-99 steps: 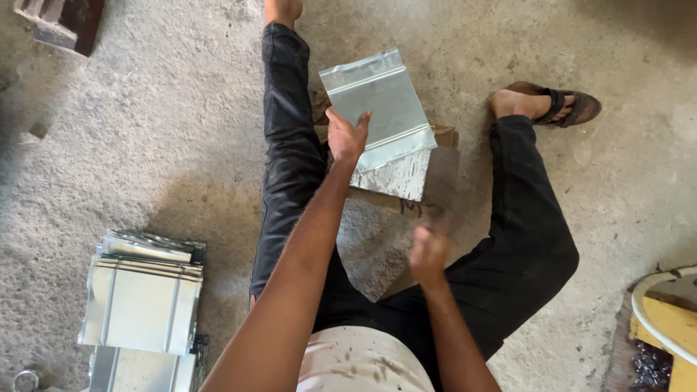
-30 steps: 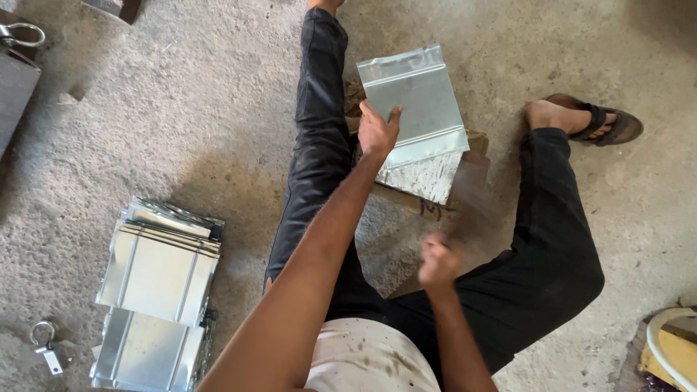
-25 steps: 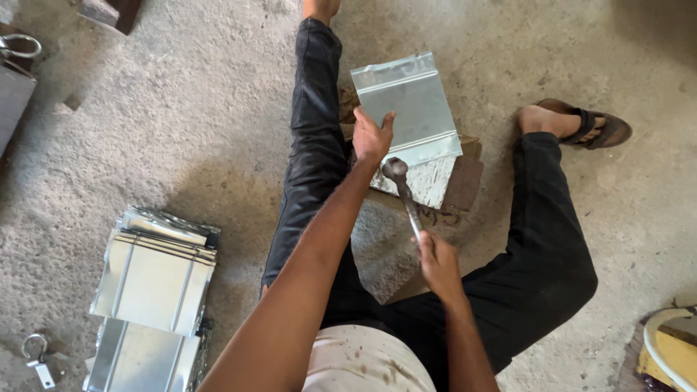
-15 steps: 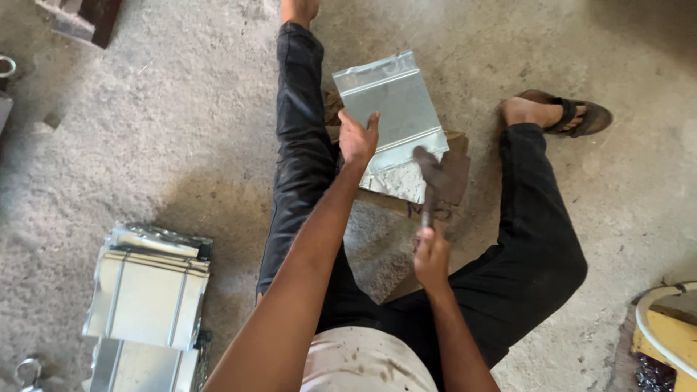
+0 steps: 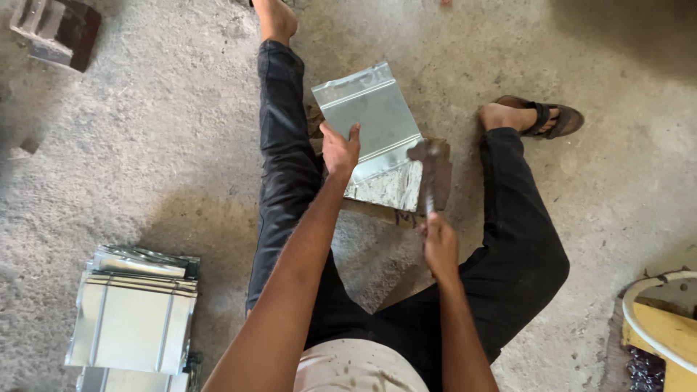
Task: The person sits on the floor and repeatedly hammers a rectangular metal sheet placed on a wooden block. They hold the sheet with one hand and strike it with a hammer in the other, occasionally adjusting the sheet's position. The person then places the hammered sheet onto a stack of similar sheets.
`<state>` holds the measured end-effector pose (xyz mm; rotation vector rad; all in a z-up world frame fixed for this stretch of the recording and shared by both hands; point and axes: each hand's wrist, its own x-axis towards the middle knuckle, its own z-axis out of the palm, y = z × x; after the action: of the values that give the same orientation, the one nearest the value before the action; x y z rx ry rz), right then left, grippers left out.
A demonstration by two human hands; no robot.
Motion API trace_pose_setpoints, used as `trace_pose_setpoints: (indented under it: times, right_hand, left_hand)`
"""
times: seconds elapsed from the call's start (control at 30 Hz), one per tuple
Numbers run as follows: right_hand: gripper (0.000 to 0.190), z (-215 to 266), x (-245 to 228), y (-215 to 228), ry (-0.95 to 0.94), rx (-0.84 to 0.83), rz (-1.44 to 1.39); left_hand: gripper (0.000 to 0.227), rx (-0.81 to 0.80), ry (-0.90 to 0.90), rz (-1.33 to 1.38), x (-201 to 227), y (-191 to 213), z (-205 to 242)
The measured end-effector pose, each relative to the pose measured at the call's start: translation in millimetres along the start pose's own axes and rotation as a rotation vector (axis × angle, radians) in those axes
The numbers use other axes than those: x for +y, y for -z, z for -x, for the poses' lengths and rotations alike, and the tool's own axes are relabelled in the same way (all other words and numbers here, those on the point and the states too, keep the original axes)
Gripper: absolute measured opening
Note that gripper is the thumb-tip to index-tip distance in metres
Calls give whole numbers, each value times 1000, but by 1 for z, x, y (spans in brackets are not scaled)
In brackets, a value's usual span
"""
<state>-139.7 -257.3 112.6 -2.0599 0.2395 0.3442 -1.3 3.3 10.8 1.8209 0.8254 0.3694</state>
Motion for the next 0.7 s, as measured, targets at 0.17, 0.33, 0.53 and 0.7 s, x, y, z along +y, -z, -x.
trace_pose_setpoints:
  times: [0.17,0.33,0.53,0.7]
  right_hand:
    - [50,7,13,-5,311,183,5]
    - [51,-24,41,3,62,49,52]
    - [48,7,36,12,-266,3,-389]
    - [43,47,33,-3,-399,-79,-696]
  left_hand:
    - [70,43,-132,-2,-18,-7,0]
    - [65,49,-127,34,-24,-11,-2]
    - [69,106,-19,-9,-22,0,-1]
    - [77,194,-120,-113,-42,23,49]
